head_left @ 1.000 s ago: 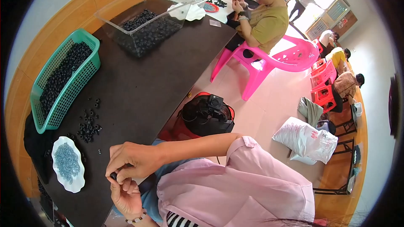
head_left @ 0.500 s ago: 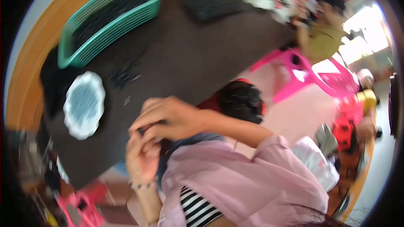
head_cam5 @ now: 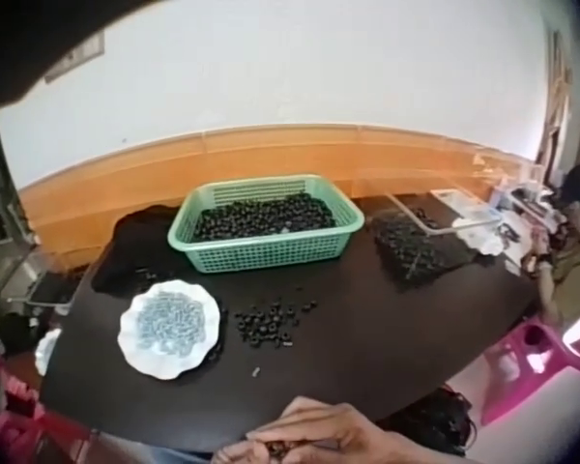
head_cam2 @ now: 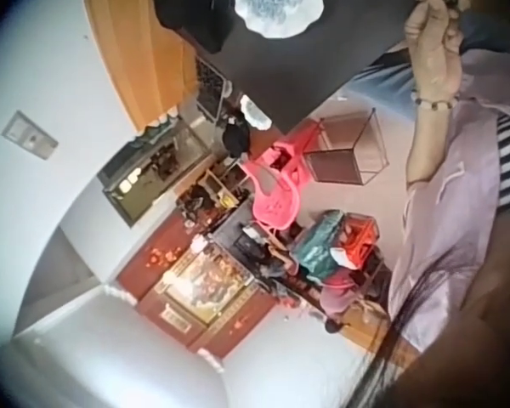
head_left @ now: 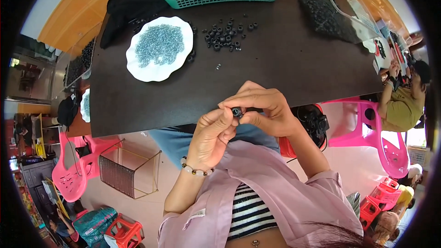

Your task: Assembling small hardware components by placing blue beads into black plastic housings.

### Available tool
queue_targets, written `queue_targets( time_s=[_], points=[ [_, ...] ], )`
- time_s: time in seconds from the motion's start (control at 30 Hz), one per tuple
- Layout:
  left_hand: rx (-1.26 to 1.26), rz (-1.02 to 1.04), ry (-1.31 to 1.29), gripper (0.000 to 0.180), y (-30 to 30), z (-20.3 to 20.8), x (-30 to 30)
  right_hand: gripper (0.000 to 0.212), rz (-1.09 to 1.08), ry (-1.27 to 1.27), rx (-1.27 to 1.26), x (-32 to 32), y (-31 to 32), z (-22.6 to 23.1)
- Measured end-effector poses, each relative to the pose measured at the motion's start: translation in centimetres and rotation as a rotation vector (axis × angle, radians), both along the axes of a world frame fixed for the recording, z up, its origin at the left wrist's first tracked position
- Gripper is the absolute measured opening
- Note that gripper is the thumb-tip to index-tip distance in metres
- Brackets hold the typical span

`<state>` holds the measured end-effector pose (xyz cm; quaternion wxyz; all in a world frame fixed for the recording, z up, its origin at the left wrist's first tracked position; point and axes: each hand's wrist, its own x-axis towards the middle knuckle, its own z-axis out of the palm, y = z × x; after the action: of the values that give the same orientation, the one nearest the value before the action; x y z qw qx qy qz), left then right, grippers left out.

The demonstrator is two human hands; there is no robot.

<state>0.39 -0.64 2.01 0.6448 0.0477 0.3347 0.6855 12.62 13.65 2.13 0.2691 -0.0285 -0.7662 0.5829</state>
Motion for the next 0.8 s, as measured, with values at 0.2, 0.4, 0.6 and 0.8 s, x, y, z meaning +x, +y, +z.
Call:
queue_targets(
  time_s=[0.2,0.4,0.6,0.8],
  points=[
    [-0.024,0.011,0.018,0.027,-0.1,0.1,0.1,0.036,-0.060,0.032,0.112,-0.2,-0.2,0.1],
    [-0.061,0.055,0.014,0.025,-0.4,0.2,0.6,0.030,-0.140,0.016,0.213,0.1,-0.9,0.6],
    [-0.083,0.099,0.064,0.024,-0.4,0.5,1.0,0.025,-0.236,0.006,0.342,0.1,-1.3,1.0],
    [-0.082,0.091,0.037,0.026,-0.2,0.4,0.8,0.025,-0.233,0.012,0.407,-0.1,-0.8,0.6]
  ],
)
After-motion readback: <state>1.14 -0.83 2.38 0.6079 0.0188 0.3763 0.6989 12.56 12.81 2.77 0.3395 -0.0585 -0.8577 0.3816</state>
